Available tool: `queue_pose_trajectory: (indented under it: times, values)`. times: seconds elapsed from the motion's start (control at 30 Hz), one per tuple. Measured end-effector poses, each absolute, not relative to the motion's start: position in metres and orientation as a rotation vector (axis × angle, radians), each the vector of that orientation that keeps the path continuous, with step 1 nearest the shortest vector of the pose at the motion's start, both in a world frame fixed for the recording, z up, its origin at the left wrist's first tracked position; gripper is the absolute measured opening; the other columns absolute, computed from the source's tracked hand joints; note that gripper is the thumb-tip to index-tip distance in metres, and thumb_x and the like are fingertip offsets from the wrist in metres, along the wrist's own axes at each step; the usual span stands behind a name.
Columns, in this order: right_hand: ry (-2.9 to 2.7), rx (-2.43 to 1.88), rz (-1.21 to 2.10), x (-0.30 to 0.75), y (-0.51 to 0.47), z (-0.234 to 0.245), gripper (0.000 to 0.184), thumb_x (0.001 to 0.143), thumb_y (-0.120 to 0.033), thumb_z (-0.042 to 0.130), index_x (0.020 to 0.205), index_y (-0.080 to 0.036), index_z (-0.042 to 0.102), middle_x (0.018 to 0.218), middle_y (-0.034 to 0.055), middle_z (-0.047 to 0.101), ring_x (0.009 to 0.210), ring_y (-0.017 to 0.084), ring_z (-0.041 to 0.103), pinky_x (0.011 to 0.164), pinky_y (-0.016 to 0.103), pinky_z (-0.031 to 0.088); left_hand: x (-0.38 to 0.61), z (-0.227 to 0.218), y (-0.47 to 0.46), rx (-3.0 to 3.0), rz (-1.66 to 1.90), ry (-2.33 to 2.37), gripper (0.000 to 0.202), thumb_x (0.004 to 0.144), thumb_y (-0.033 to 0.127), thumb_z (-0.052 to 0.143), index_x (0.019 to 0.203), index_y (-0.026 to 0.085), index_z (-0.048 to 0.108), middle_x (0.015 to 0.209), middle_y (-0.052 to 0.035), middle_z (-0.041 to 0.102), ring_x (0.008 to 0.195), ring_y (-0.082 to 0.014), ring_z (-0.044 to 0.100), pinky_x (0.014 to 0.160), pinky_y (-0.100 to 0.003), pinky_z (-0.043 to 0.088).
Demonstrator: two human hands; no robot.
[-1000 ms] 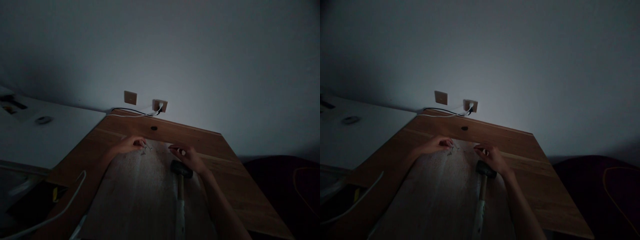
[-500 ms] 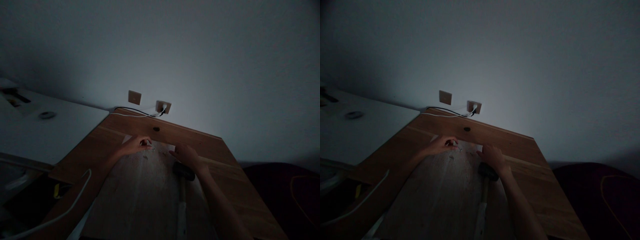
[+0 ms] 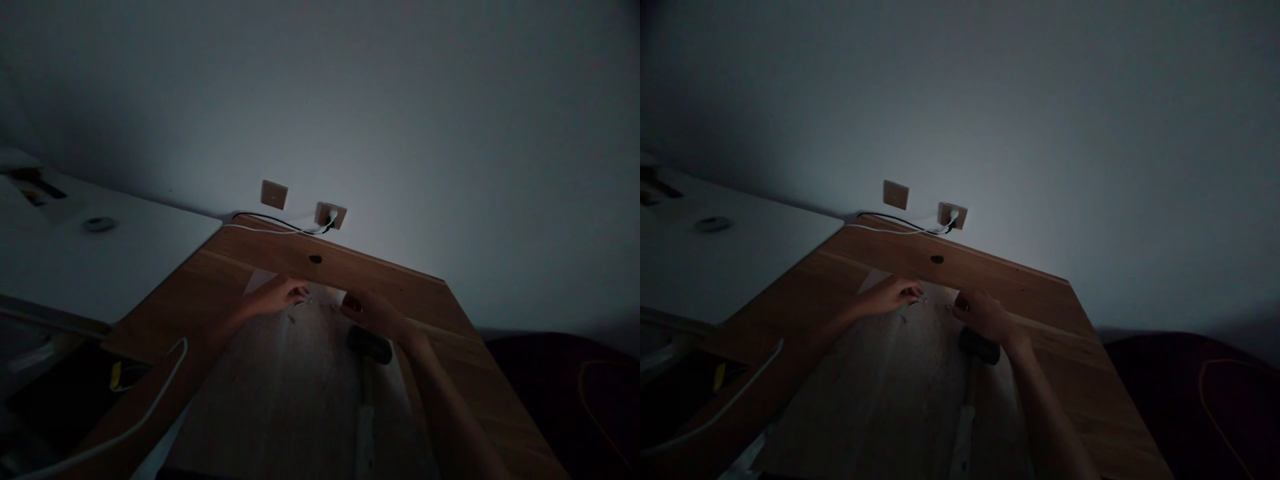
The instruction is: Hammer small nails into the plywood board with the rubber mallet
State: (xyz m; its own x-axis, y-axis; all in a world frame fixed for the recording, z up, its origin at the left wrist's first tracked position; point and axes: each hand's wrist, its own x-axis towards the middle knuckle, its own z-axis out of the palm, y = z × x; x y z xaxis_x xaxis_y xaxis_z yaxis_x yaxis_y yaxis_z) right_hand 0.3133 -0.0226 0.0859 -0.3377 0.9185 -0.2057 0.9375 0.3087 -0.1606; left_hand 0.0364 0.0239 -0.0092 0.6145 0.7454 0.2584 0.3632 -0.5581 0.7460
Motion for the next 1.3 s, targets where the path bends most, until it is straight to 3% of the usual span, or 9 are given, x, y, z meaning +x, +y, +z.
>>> queue_pose_trajectory:
  times: [0.2, 0.4, 0.57, 0.7, 0.8, 0.97, 1.13, 1.23, 1.3]
  values:
    - [2.391, 1.797, -0.299, 0.300, -0.022, 0.078, 0.032, 0.109, -0.039, 0.058, 0.101, -0.018, 0.080, 0.109, 0.0145, 0.083, 0.099, 0.026, 0.079, 0.083, 0.032, 0.053, 0.039, -0.014, 0.025, 2.291, 0.845, 0.935, 0.006, 0.097, 0.020, 0.071, 0.099, 0.018, 0.076, 0.098, -0.0045, 0.072, 0.086, -0.0175, 0.071, 0.081, -0.028, 0.052]
    - [2.311, 1.770, -0.148, 0.282, -0.027, 0.076, 0.036, 0.110, -0.033, 0.049, 0.108, -0.016, 0.081, 0.112, 0.0221, 0.082, 0.107, 0.036, 0.080, 0.085, 0.040, 0.057, 0.043, -0.012, 0.021, 2.335, 0.908, 0.894, 0.019, 0.105, 0.029, 0.061, 0.099, 0.017, 0.075, 0.098, -0.0053, 0.069, 0.086, -0.0164, 0.067, 0.081, -0.027, 0.050]
    - [2.294, 1.748, -0.081, 0.276, -0.027, 0.076, 0.034, 0.108, -0.028, 0.049, 0.108, -0.016, 0.081, 0.112, 0.0214, 0.082, 0.107, 0.037, 0.080, 0.085, 0.041, 0.058, 0.045, -0.008, 0.015, 2.343, 0.892, 0.862, 0.022, 0.105, 0.036, 0.064, 0.110, 0.018, 0.074, 0.094, -0.0050, 0.071, 0.082, -0.0174, 0.068, 0.079, -0.029, 0.052]
    - [2.304, 1.740, -0.071, 0.276, -0.028, 0.078, 0.032, 0.108, -0.026, 0.049, 0.107, -0.017, 0.080, 0.111, 0.0201, 0.082, 0.104, 0.036, 0.081, 0.083, 0.040, 0.058, 0.046, -0.008, 0.013, 2.413, 0.870, 0.871, 0.027, 0.103, 0.036, 0.067, 0.122, 0.018, 0.073, 0.113, -0.0111, 0.073, 0.098, -0.0226, 0.072, 0.090, -0.034, 0.056]
    - [2.342, 1.738, -0.091, 0.275, -0.030, 0.081, 0.031, 0.109, -0.021, 0.048, 0.111, -0.018, 0.078, 0.110, 0.0175, 0.082, 0.104, 0.031, 0.081, 0.083, 0.035, 0.055, 0.048, -0.012, 0.015, 2.432, 0.848, 0.829, 0.025, 0.103, 0.027, 0.064, 0.125, 0.019, 0.073, 0.116, -0.0111, 0.076, 0.108, -0.0237, 0.073, 0.099, -0.037, 0.056]
    - [2.428, 1.717, -0.194, 0.277, -0.033, 0.091, 0.031, 0.108, -0.016, 0.047, 0.113, -0.018, 0.078, 0.113, 0.0155, 0.081, 0.102, 0.025, 0.079, 0.083, 0.030, 0.052, 0.054, -0.021, 0.023, 2.453, 0.812, 0.826, 0.021, 0.103, 0.019, 0.062, 0.118, 0.019, 0.077, 0.113, -0.0099, 0.079, 0.108, -0.0236, 0.073, 0.100, -0.037, 0.057]
    - [2.509, 1.621, -0.353, 0.282, -0.033, 0.096, 0.020, 0.106, -0.028, 0.062, 0.115, -0.023, 0.079, 0.113, 0.0069, 0.082, 0.102, 0.020, 0.077, 0.083, 0.024, 0.051, 0.056, -0.022, 0.028, 2.513, 0.794, 0.787, 0.017, 0.103, 0.019, 0.063, 0.106, 0.020, 0.079, 0.101, -0.0081, 0.077, 0.103, -0.0233, 0.073, 0.097, -0.037, 0.057]
    - [2.493, 1.678, -0.311, 0.276, -0.028, 0.090, 0.025, 0.108, -0.030, 0.061, 0.124, -0.019, 0.076, 0.118, 0.0113, 0.082, 0.107, 0.024, 0.078, 0.084, 0.028, 0.053, 0.056, -0.017, 0.026, 2.581, 0.792, 0.841, 0.012, 0.101, 0.020, 0.067, 0.095, 0.019, 0.077, 0.095, -0.0074, 0.074, 0.102, -0.0241, 0.070, 0.096, -0.037, 0.054]
    - [2.473, 1.699, -0.259, 0.269, -0.025, 0.084, 0.026, 0.109, -0.030, 0.058, 0.120, -0.015, 0.076, 0.118, 0.0164, 0.081, 0.107, 0.028, 0.078, 0.085, 0.031, 0.054, 0.057, -0.013, 0.024, 2.618, 0.811, 0.891, 0.012, 0.100, 0.019, 0.070, 0.088, 0.019, 0.074, 0.092, -0.0072, 0.072, 0.102, -0.0248, 0.068, 0.097, -0.037, 0.052]
